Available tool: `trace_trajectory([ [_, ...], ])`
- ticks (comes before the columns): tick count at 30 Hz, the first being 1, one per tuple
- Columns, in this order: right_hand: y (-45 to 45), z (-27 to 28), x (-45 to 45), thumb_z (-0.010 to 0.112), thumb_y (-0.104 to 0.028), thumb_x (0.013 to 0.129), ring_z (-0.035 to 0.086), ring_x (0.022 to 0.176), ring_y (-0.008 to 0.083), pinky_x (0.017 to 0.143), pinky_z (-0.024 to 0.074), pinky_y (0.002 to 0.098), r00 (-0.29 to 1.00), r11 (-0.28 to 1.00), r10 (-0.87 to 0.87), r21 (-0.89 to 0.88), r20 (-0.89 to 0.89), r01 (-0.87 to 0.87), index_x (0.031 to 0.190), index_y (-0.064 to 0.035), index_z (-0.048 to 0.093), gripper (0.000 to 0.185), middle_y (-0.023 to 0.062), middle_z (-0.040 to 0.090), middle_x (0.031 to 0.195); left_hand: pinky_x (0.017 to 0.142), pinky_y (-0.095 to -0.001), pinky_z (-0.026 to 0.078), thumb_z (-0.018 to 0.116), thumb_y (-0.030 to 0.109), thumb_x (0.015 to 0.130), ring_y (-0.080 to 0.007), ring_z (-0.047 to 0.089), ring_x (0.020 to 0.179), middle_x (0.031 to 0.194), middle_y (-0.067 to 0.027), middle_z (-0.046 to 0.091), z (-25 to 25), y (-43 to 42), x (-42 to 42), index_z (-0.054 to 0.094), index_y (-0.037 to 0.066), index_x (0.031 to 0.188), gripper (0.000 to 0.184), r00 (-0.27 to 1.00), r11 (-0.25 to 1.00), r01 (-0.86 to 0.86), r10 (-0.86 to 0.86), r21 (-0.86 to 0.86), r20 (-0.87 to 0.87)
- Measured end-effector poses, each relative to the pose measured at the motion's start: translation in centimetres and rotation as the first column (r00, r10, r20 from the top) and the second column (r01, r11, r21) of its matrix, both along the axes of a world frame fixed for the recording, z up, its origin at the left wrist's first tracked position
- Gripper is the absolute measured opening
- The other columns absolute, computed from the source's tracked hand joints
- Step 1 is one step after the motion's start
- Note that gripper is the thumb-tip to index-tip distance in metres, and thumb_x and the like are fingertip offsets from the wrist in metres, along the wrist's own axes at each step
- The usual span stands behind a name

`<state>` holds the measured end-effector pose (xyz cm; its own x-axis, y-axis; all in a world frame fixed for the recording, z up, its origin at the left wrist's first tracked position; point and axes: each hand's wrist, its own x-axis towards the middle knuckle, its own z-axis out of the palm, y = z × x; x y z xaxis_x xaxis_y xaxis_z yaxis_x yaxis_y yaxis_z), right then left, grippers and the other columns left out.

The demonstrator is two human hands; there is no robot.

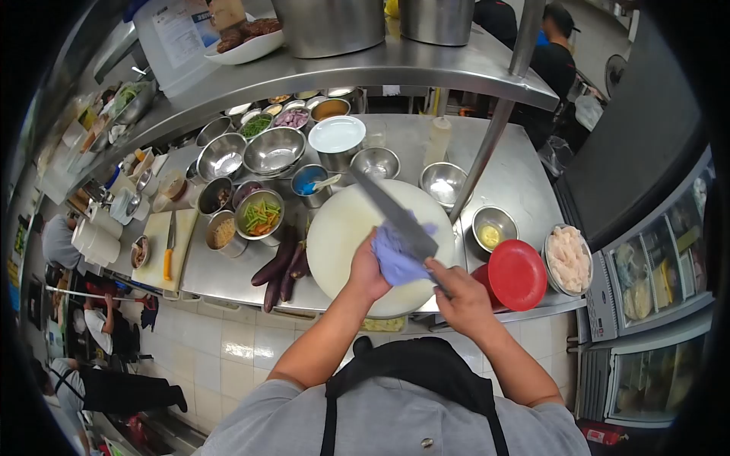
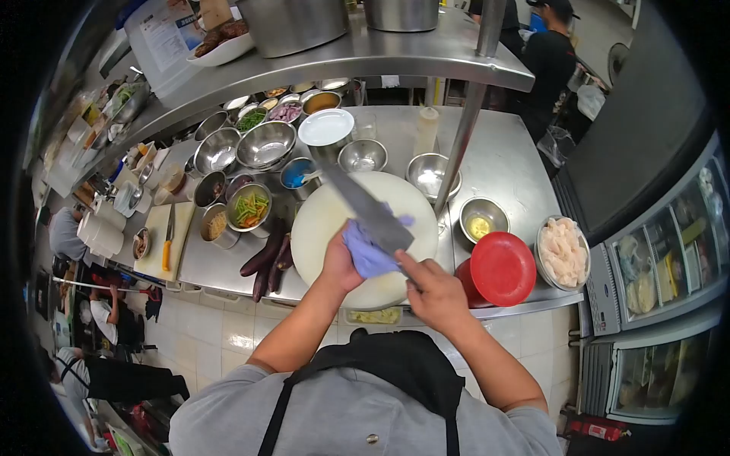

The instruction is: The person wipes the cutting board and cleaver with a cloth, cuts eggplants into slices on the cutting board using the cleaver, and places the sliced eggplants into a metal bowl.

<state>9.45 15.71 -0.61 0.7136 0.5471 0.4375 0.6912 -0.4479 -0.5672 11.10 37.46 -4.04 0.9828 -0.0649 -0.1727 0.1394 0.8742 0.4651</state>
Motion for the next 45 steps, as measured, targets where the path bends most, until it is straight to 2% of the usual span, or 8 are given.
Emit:
trace_trajectory([
  [5,-0.6,-0.8,-2.4,0.066,-0.006,0.088,0.067,0.072,0.0291,0.062,0.055,0.042,0.999,0.972,0.021,-0.233,-0.033,-0.028,0.144,-0.018,0.057,0.059,0.0106,0.065,0.092,0.117,-0.0528,0.038,0.033,0.044,0.107,-0.0398,0.053,0.132,0.145,-0.0198,0.056,1.2,4.0,2.5,0.047,0.002,0.148,0.06,0.973,0.917,0.038,0.056,-0.398,0.224],
  [7,-1.6,-1.1,-2.6,0.063,-0.008,0.092,0.068,0.073,0.0214,0.061,0.055,0.0368,0.941,0.962,0.24,0.187,-0.236,-0.199,0.147,-0.0111,0.053,0.056,0.0107,0.067,0.095,0.118,-0.0564,0.034,0.031,0.049,0.106,-0.0449,0.049,0.135,0.149,-0.0196,0.053,1.9,5.9,2.1,0.044,0.002,0.151,0.066,0.966,0.943,-0.018,0.102,-0.332,0.238],
  [15,0.9,-1.0,1.8,0.06,-0.006,0.093,0.056,0.056,0.0176,0.05,0.0471,0.0327,-0.101,0.679,0.723,0.676,-0.684,0.285,0.156,-0.0018,0.033,0.068,0.0113,0.062,0.088,0.12,-0.054,0.034,0.031,0.061,0.104,-0.0394,0.048,0.139,0.152,-0.0203,0.05,-1.2,3.5,-1.4,0.042,0.004,0.153,0.076,0.977,0.949,-0.044,0.106,-0.314,0.184],
  [29,-1.3,-1.2,1.2,0.065,-0.002,0.091,0.053,0.052,0.0144,0.044,0.0445,0.0285,0.282,0.857,0.3,0.387,-0.911,0.34,0.145,0.0015,0.048,0.056,0.0071,0.058,0.078,0.092,-0.0402,0.057,0.053,0.041,0.103,-0.0275,0.068,0.106,0.123,-0.0147,0.068,-7.2,33.5,-9.5,0.058,0.001,0.134,0.051,0.738,0.717,-0.674,0.654,0.175,0.166],
  [34,-1.6,-0.5,0.8,0.064,-0.004,0.094,0.053,0.051,0.0135,0.043,0.0448,0.0288,0.444,0.853,0.169,0.357,-0.88,0.382,0.146,-0.0018,0.05,0.054,0.005,0.059,0.078,0.084,-0.0361,0.057,0.076,0.032,0.089,-0.0211,0.069,0.09,0.111,-0.0102,0.071,-10.2,38.8,-12.6,0.065,-0.001,0.122,0.047,-0.04,-0.256,-0.461,0.962,0.849,0.269],
  [37,-1.9,-0.8,0.7,0.063,-0.004,0.095,0.052,0.051,0.0138,0.044,0.0446,0.0282,0.472,0.845,0.173,0.377,-0.864,0.38,0.144,-0.0022,0.052,0.051,0.005,0.058,0.078,0.088,-0.0418,0.056,0.079,0.038,0.085,-0.0267,0.07,0.095,0.112,-0.0136,0.072,-14.6,42.4,-13.5,0.068,-0.003,0.113,0.05,0.333,0.079,-0.305,0.942,0.949,0.028],
  [38,-1.7,-0.4,0.4,0.062,-0.005,0.095,0.053,0.051,0.0135,0.044,0.0444,0.0275,0.501,0.856,0.135,0.356,-0.855,0.375,0.144,-0.0015,0.051,0.05,0.0046,0.058,0.077,0.094,-0.046,0.053,0.079,0.035,0.081,-0.0352,0.069,0.103,0.114,-0.0201,0.071,-15.2,41.6,-12.2,0.07,-0.005,0.107,0.049,0.088,-0.017,0.295,0.996,0.955,-0.01],
  [45,-0.7,-1.3,-2.0,0.059,-0.003,0.095,0.052,0.05,0.0118,0.043,0.0436,0.0274,0.71,0.769,0.118,0.516,-0.694,0.377,0.122,0.0011,0.051,0.028,0.0056,0.056,0.074,0.093,-0.0471,0.052,0.081,0.025,0.073,-0.0435,0.066,0.106,0.11,-0.0248,0.07,-9.7,27.1,-11.3,0.067,-0.004,0.116,0.054,0.97,-0.535,-0.068,0.162,0.842,0.182],
])
